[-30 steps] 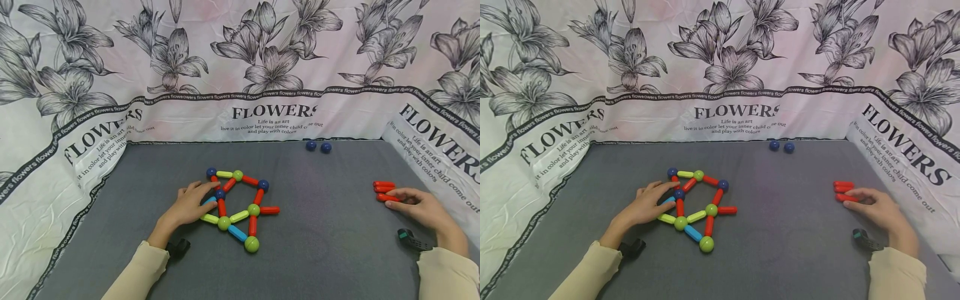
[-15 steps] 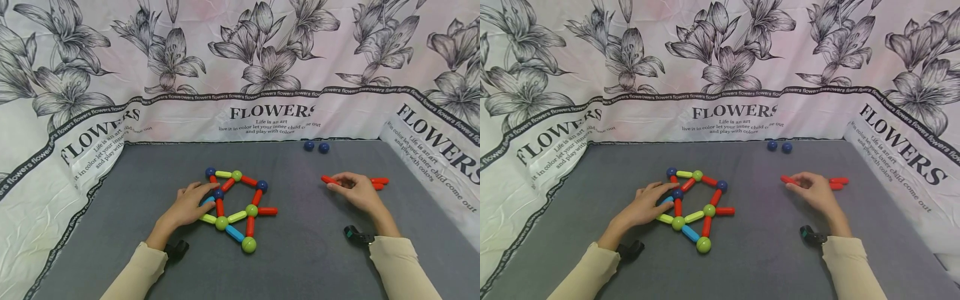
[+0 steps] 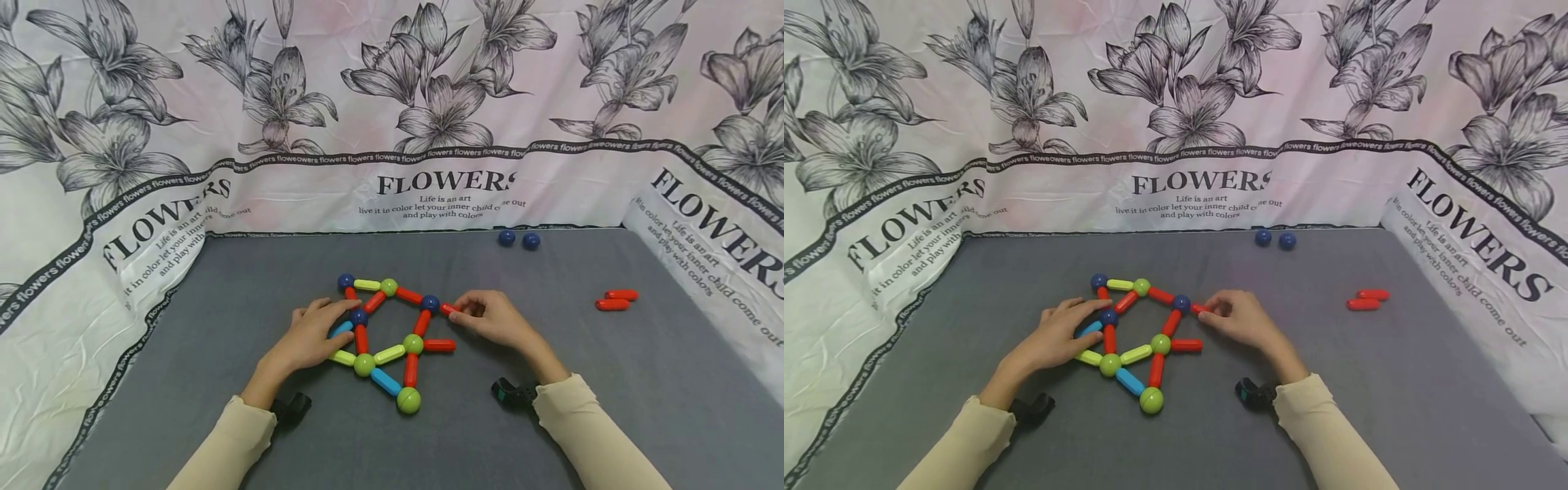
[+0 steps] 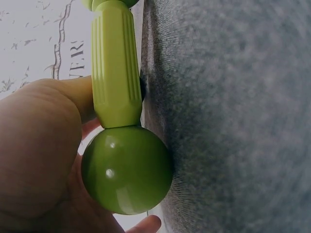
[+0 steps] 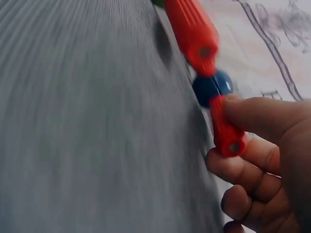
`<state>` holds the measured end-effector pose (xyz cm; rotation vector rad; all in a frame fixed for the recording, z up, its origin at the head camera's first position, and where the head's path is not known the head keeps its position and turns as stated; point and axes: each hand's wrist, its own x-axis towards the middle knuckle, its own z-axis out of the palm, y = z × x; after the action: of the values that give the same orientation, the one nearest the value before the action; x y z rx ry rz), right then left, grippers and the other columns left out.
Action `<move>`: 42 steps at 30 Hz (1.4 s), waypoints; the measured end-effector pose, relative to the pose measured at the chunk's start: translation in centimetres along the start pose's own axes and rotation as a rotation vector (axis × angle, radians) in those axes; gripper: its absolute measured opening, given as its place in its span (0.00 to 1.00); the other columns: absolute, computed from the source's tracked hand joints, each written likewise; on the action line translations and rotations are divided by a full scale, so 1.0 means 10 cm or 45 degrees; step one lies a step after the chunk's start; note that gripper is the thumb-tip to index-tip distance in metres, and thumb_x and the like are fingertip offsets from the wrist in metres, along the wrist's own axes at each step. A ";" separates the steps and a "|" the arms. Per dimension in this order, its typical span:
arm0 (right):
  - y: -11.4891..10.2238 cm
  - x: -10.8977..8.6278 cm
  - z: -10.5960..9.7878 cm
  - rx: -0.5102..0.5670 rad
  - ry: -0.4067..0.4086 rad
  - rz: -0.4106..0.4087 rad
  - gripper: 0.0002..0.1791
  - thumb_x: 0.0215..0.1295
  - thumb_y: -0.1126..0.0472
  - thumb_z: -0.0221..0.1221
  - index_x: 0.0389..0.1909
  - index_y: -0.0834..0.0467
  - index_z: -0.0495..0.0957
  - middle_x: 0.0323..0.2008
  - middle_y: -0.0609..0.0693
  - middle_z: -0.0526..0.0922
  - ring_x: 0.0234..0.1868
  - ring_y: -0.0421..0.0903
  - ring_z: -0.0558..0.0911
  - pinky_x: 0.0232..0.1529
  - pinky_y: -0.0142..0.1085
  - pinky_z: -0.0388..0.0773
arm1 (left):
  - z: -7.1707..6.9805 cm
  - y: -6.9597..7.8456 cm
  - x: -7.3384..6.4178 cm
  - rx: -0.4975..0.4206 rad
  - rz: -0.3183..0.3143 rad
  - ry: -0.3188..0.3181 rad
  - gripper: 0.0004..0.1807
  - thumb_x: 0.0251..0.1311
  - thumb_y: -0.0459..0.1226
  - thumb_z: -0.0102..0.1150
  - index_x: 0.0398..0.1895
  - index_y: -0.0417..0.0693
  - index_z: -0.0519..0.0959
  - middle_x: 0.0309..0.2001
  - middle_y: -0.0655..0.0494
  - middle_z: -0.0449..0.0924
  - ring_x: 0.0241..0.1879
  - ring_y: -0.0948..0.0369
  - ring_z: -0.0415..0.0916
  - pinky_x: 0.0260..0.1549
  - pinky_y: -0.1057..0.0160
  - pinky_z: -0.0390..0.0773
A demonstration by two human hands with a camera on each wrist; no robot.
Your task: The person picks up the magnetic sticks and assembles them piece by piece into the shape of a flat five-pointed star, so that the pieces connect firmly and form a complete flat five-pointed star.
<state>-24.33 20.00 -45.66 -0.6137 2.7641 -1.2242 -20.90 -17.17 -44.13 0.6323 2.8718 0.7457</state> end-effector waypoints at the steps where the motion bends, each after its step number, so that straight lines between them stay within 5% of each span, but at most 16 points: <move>1: -0.02 0.02 0.03 0.002 -0.012 -0.003 0.08 0.65 0.54 0.69 0.39 0.55 0.86 0.24 0.45 0.81 0.21 0.38 0.74 0.24 0.31 0.71 | 0.00 0.01 0.00 0.000 0.003 0.000 0.32 0.69 0.47 0.62 0.75 0.63 0.67 0.71 0.52 0.73 0.75 0.39 0.57 0.63 0.33 0.55; 28: -0.08 0.02 0.08 -0.001 0.014 -0.045 0.10 0.68 0.53 0.66 0.44 0.54 0.85 0.26 0.45 0.80 0.23 0.38 0.74 0.25 0.31 0.71 | -0.01 0.02 -0.01 0.005 0.008 0.004 0.32 0.69 0.46 0.62 0.75 0.63 0.67 0.71 0.51 0.74 0.75 0.38 0.58 0.63 0.31 0.55; 33: 0.10 0.03 -0.05 0.048 0.253 0.031 0.10 0.70 0.54 0.65 0.44 0.56 0.85 0.31 0.50 0.83 0.26 0.39 0.75 0.29 0.31 0.72 | -0.01 0.02 0.00 0.003 0.013 0.002 0.32 0.69 0.46 0.62 0.75 0.62 0.67 0.71 0.51 0.73 0.75 0.38 0.58 0.63 0.31 0.55; 42: 0.50 0.04 -0.36 0.403 0.937 0.333 0.16 0.67 0.56 0.67 0.45 0.64 0.82 0.28 0.31 0.77 0.30 0.32 0.73 0.31 0.24 0.69 | 0.00 0.01 0.00 -0.004 0.005 0.003 0.32 0.69 0.46 0.62 0.75 0.63 0.67 0.71 0.52 0.73 0.75 0.38 0.58 0.64 0.32 0.54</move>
<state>-27.14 25.39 -46.73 0.2857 2.8944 -2.0721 -20.80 -17.07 -44.11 0.6375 2.8717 0.7514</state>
